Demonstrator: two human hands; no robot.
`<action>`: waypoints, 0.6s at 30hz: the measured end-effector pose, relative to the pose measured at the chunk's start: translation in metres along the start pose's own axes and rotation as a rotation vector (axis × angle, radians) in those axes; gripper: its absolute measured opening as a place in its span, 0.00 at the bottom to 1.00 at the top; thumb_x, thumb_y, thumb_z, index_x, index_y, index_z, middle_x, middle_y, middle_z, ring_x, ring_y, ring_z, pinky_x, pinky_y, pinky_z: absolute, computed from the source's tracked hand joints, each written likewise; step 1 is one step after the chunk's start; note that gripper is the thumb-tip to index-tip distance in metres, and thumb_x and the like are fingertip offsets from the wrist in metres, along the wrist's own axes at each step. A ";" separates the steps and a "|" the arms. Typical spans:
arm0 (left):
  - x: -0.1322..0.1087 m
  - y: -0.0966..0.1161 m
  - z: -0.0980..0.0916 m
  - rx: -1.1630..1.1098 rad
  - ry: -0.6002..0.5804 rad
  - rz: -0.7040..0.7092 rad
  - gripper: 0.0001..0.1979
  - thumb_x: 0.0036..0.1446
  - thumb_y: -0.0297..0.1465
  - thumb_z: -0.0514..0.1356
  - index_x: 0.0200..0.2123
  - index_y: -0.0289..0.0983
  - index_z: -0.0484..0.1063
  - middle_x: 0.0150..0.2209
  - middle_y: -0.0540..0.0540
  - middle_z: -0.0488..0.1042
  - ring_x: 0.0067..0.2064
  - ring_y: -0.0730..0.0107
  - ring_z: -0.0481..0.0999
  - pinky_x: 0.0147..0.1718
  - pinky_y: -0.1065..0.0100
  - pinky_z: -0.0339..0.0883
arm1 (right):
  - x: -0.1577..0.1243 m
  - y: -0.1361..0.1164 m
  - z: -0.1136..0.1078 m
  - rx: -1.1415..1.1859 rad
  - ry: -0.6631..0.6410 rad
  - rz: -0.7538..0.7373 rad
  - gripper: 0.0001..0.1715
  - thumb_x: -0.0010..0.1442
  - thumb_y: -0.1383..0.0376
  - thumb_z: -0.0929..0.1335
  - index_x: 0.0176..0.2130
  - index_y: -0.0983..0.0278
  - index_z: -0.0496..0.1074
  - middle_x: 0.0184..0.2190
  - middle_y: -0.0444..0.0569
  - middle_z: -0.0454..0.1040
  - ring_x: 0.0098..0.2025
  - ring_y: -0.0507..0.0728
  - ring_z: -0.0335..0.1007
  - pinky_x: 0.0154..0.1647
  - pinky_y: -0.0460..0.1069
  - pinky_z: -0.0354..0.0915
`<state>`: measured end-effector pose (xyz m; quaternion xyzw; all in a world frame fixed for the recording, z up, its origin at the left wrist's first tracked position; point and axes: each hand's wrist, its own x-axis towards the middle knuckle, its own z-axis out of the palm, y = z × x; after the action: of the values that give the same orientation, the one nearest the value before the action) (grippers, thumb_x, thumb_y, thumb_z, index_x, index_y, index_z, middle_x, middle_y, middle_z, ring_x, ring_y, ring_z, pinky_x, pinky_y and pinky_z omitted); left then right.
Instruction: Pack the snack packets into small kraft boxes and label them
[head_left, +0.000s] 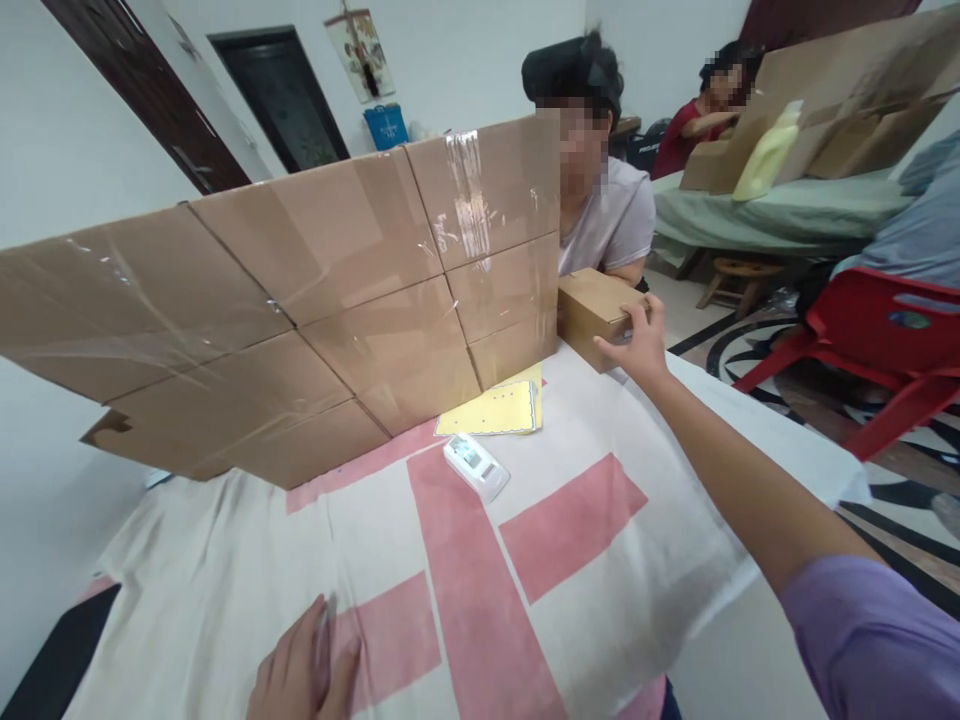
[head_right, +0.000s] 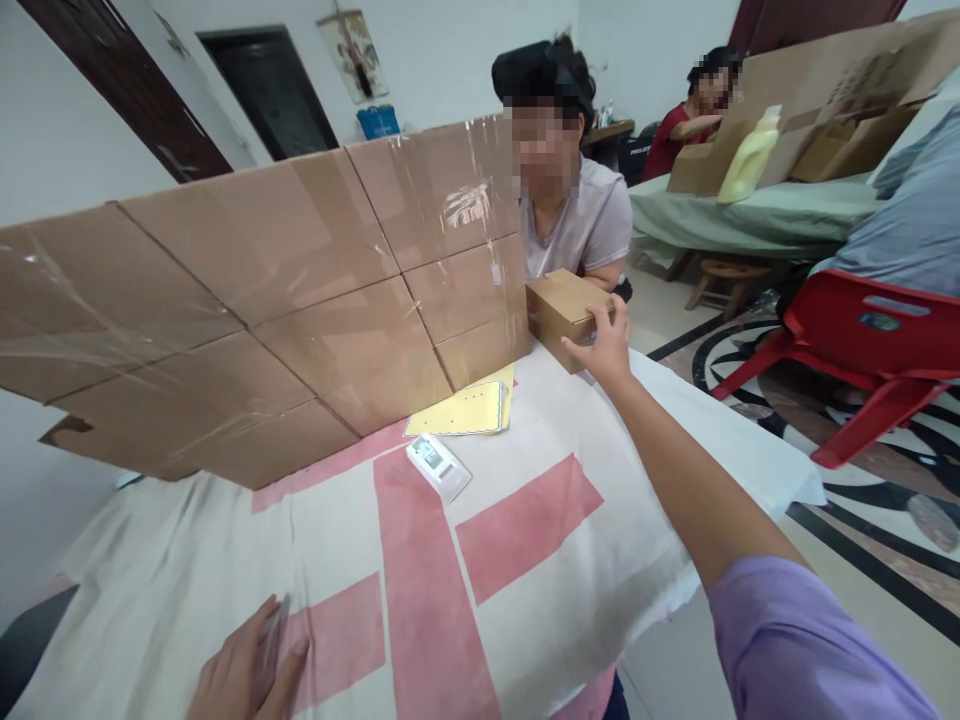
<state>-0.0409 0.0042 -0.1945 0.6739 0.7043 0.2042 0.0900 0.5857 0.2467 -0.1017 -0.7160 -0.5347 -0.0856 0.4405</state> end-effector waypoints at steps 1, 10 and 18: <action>0.000 0.002 -0.001 -0.003 0.003 -0.006 0.34 0.57 0.51 0.59 0.62 0.40 0.65 0.61 0.36 0.74 0.61 0.41 0.72 0.59 0.42 0.66 | -0.002 -0.007 0.001 0.002 -0.007 0.038 0.42 0.54 0.53 0.76 0.62 0.65 0.66 0.75 0.66 0.44 0.75 0.75 0.40 0.71 0.70 0.48; -0.001 0.016 -0.007 -0.324 0.103 -0.047 0.20 0.60 0.51 0.56 0.32 0.44 0.77 0.53 0.40 0.78 0.57 0.45 0.73 0.59 0.43 0.67 | -0.126 -0.178 0.016 0.209 -0.081 -0.230 0.33 0.61 0.55 0.71 0.63 0.56 0.65 0.72 0.60 0.55 0.71 0.77 0.51 0.65 0.77 0.51; 0.046 -0.033 -0.093 -0.525 0.316 -0.166 0.27 0.65 0.49 0.51 0.19 0.41 0.62 0.47 0.40 0.81 0.53 0.52 0.76 0.54 0.53 0.67 | -0.209 -0.366 0.070 0.671 -0.534 -0.700 0.14 0.65 0.62 0.68 0.51 0.58 0.72 0.58 0.57 0.74 0.63 0.66 0.68 0.64 0.65 0.64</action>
<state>-0.1117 0.0339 -0.1172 0.5280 0.6853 0.4731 0.1665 0.1672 0.1674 -0.0707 -0.3127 -0.8319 0.1325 0.4389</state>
